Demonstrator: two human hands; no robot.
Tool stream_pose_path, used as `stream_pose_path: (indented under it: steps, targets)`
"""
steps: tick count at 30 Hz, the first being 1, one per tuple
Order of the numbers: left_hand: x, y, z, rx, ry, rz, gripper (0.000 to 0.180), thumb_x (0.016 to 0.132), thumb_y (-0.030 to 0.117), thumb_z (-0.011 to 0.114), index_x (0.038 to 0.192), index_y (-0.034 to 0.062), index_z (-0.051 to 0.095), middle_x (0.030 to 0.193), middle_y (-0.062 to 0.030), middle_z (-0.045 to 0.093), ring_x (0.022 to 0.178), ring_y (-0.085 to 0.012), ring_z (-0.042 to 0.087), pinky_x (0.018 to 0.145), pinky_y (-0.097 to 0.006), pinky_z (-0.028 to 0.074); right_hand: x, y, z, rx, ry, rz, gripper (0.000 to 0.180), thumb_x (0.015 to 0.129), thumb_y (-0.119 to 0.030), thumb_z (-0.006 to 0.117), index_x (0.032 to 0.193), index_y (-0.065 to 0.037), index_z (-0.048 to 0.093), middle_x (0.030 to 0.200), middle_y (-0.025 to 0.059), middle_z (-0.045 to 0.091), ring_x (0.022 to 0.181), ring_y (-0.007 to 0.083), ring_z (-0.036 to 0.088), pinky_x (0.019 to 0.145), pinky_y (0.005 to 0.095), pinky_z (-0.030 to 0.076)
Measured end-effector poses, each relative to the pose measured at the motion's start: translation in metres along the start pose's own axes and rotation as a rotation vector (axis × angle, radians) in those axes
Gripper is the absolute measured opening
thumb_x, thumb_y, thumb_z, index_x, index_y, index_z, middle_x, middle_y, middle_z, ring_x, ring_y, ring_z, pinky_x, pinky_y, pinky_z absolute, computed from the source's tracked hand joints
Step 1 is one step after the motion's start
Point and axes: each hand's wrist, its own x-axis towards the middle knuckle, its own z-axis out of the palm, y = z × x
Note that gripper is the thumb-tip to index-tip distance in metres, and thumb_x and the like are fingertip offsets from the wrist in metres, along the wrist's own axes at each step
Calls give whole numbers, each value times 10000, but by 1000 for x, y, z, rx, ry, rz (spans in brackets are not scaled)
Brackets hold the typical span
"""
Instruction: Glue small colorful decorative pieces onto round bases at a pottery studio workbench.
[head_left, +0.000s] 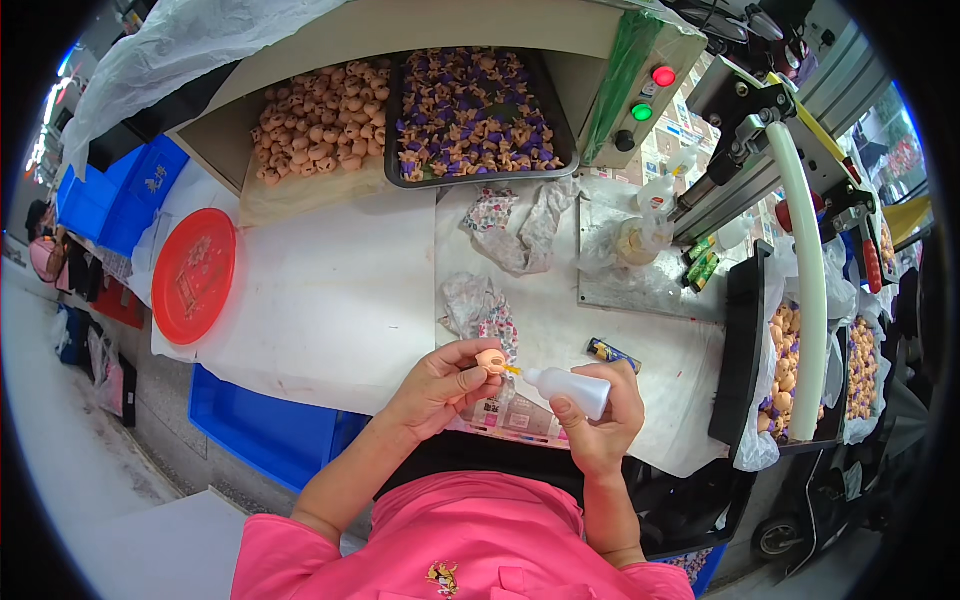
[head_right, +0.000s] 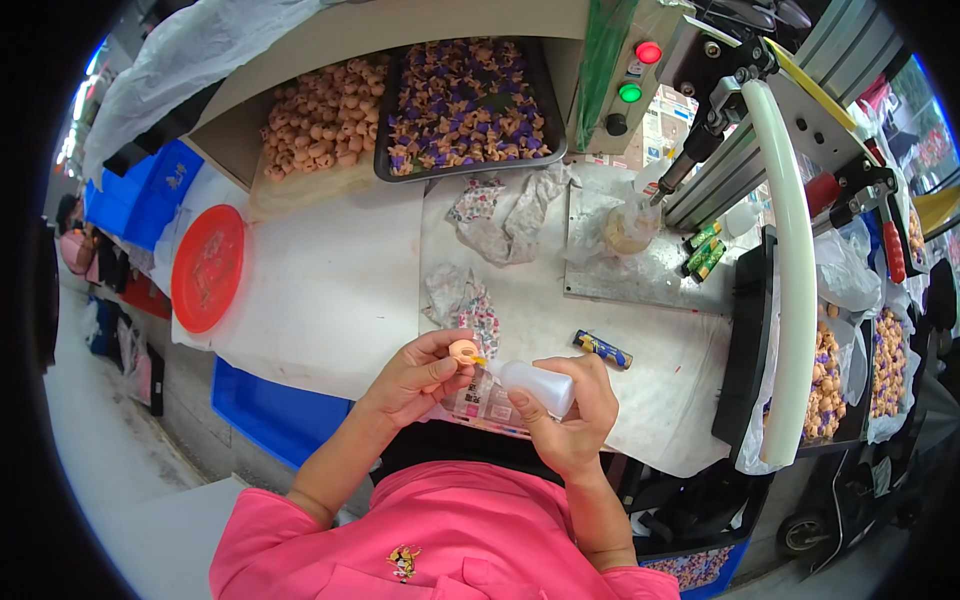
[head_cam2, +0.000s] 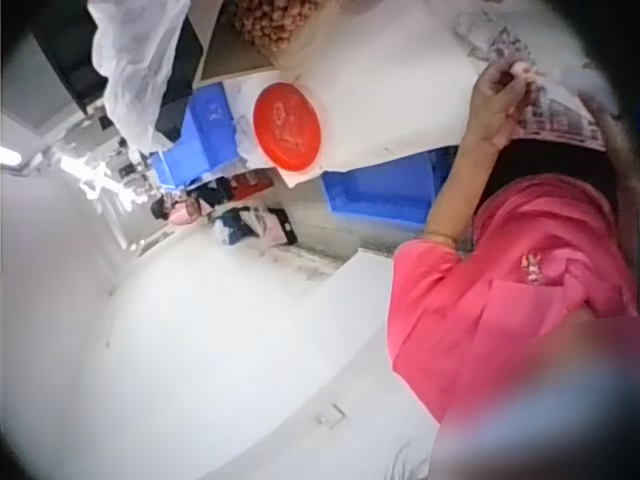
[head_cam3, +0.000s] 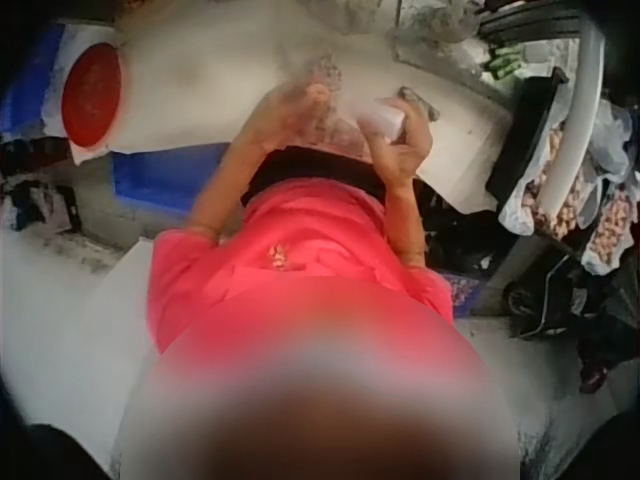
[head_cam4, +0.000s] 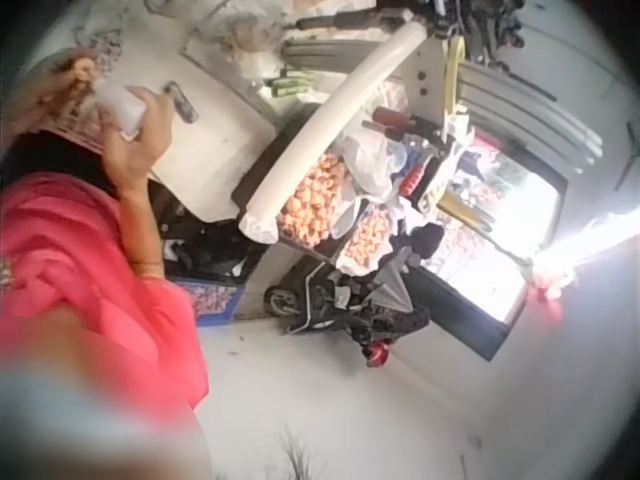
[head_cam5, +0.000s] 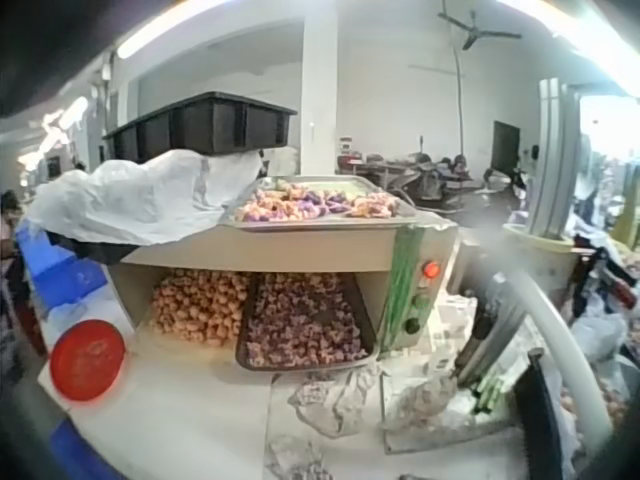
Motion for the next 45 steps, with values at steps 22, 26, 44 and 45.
stream_pose_path:
  steps: [22,26,44,45]
  targets:
    - [5,-8,3,1,-19,6,404,864,16,629,1257,34,536,1135,-95,607,965,-174,636,860,-267,546,-5,9,-16,-3,1,67,331,712,-200,817,897,5,635,791,72,552,675,164,521,577,267,404]
    - [4,-7,5,5,-18,20,409,845,17,655,1241,36,554,1159,-97,588,1005,-175,610,897,-276,531,-5,12,-18,34,8,88,340,725,-217,810,901,9,628,807,71,544,698,159,521,588,264,404]
    - [-49,47,-11,53,23,208,427,829,37,678,1236,46,548,1197,-125,585,970,-189,625,825,-290,556,17,27,55,-93,-250,160,317,788,-123,729,1010,0,538,913,75,571,840,155,565,745,269,461]
    - [-51,50,-14,51,19,214,427,829,37,678,1236,46,548,1197,-125,585,970,-189,625,825,-290,556,20,24,59,-189,-280,106,310,784,-123,729,1011,-2,555,915,90,582,849,168,572,742,276,464]
